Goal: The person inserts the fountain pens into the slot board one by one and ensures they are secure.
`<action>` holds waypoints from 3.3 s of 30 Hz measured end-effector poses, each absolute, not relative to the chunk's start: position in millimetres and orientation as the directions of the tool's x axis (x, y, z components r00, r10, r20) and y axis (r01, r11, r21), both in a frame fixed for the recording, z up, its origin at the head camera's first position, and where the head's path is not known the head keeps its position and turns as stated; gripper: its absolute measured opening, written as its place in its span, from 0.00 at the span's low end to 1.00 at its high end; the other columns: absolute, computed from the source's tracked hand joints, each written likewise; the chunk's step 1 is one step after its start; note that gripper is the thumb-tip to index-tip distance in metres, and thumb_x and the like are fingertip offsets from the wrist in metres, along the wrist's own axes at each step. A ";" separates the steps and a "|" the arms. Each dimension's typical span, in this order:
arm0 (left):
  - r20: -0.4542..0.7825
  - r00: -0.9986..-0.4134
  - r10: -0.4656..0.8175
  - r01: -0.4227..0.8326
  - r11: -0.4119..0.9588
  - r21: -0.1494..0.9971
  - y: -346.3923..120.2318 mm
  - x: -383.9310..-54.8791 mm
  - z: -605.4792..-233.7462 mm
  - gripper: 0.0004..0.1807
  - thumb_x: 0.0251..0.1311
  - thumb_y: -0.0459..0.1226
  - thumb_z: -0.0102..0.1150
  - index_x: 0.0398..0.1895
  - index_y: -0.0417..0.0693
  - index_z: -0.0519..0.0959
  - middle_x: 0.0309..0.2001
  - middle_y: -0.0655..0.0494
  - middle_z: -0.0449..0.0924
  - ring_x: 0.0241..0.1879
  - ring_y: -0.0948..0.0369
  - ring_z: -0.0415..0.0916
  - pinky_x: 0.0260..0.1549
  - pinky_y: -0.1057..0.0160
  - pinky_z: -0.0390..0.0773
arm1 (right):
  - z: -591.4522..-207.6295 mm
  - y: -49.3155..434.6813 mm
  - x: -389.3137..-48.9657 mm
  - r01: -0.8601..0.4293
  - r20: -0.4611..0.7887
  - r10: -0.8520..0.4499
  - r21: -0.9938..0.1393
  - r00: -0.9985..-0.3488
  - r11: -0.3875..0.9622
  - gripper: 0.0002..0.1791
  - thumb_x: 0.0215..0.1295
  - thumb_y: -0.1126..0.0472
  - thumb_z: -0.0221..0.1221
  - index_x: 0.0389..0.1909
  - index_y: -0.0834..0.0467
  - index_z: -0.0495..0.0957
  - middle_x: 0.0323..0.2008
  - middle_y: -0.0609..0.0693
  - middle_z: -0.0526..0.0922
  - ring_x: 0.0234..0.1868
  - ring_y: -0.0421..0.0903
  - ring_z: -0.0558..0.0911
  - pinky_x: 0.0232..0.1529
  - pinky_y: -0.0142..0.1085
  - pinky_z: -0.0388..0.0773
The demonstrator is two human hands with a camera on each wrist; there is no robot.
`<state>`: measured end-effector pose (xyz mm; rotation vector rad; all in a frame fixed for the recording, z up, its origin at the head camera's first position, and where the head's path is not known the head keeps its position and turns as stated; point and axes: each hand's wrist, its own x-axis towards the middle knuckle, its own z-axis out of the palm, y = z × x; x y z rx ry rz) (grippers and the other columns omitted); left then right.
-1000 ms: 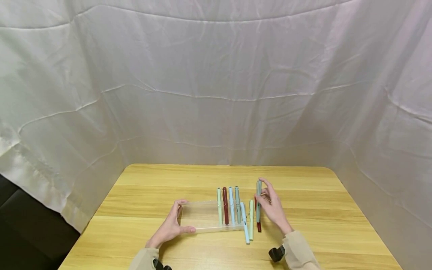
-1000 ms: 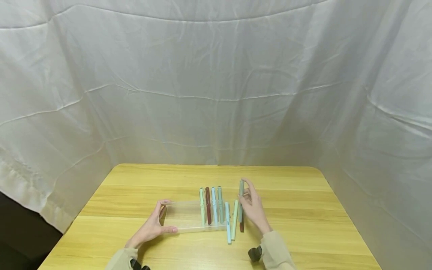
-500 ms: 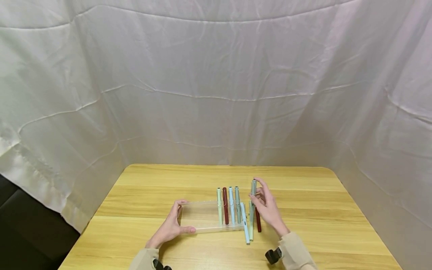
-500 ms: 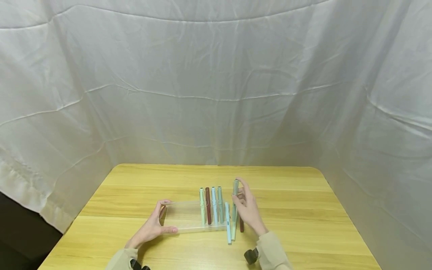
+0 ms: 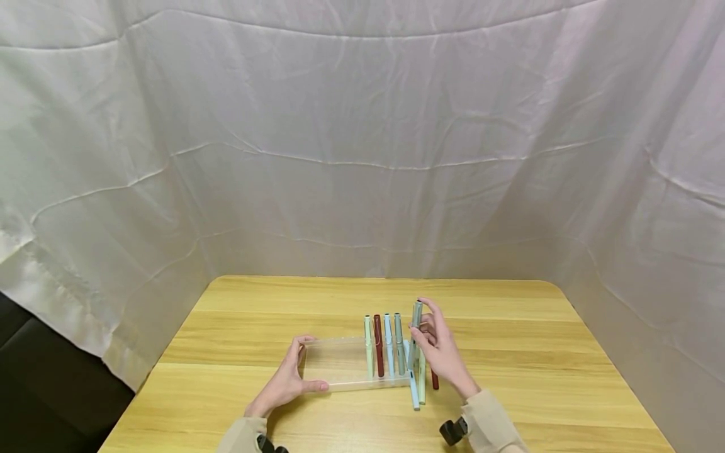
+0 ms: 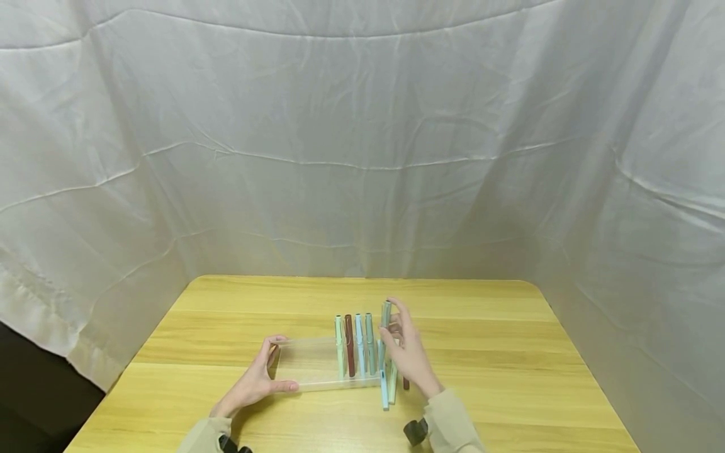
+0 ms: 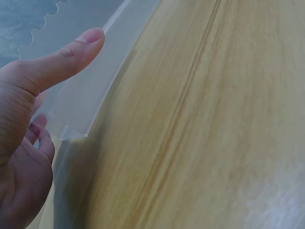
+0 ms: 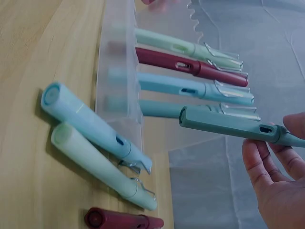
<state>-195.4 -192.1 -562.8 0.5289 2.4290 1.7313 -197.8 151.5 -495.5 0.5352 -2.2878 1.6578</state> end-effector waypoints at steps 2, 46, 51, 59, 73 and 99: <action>0.109 -0.933 0.344 0.215 0.285 0.934 -192.2 -195.6 -563.0 0.56 0.37 0.36 0.82 0.69 0.40 0.56 0.74 0.36 0.53 0.80 0.42 0.42 0.80 0.50 0.39 | -494.8 149.5 -197.2 -0.436 0.412 -0.141 -0.857 -0.900 0.275 0.34 0.73 0.69 0.55 0.75 0.54 0.55 0.41 0.63 0.83 0.37 0.44 0.84 0.36 0.35 0.87; 0.183 -0.925 0.333 0.287 0.298 0.910 -190.3 -193.3 -564.5 0.53 0.39 0.36 0.82 0.68 0.37 0.58 0.72 0.34 0.56 0.77 0.37 0.46 0.78 0.43 0.41 | -493.1 109.4 -193.3 -0.476 0.440 -0.198 -0.857 -0.876 0.198 0.33 0.70 0.67 0.59 0.72 0.57 0.57 0.48 0.64 0.78 0.46 0.55 0.82 0.52 0.34 0.87; 0.190 -0.924 0.332 0.295 0.301 0.907 -190.3 -193.3 -565.0 0.53 0.39 0.37 0.82 0.67 0.38 0.58 0.72 0.34 0.56 0.77 0.38 0.47 0.77 0.45 0.42 | -496.6 104.8 -194.7 -0.491 0.454 -0.212 -0.850 -0.866 0.188 0.33 0.69 0.66 0.60 0.71 0.56 0.59 0.47 0.63 0.80 0.44 0.54 0.84 0.50 0.33 0.88; 0.175 -0.927 0.331 0.278 0.293 0.915 -190.5 -193.8 -564.7 0.54 0.38 0.36 0.82 0.68 0.38 0.58 0.73 0.34 0.55 0.78 0.38 0.45 0.78 0.44 0.41 | -505.9 97.0 -196.1 -0.538 0.489 -0.253 -0.823 -0.835 0.185 0.31 0.70 0.67 0.60 0.70 0.55 0.61 0.47 0.63 0.83 0.41 0.53 0.87 0.45 0.34 0.90; 0.140 -0.934 0.329 0.244 0.299 0.922 -191.1 -193.7 -563.8 0.54 0.39 0.36 0.82 0.68 0.39 0.57 0.73 0.37 0.54 0.79 0.39 0.43 0.79 0.46 0.41 | -508.1 83.1 -192.0 -0.569 0.506 -0.275 -0.786 -0.817 0.242 0.31 0.66 0.68 0.63 0.68 0.61 0.64 0.44 0.62 0.85 0.40 0.53 0.88 0.45 0.36 0.91; 0.167 -0.928 0.334 0.272 0.298 0.915 -191.2 -194.4 -564.5 0.54 0.39 0.36 0.82 0.68 0.39 0.57 0.72 0.36 0.56 0.78 0.39 0.47 0.78 0.44 0.41 | -513.1 72.4 -185.5 -0.571 0.470 -0.326 -0.708 -0.820 0.416 0.36 0.62 0.69 0.66 0.71 0.54 0.65 0.44 0.55 0.86 0.38 0.46 0.88 0.43 0.31 0.90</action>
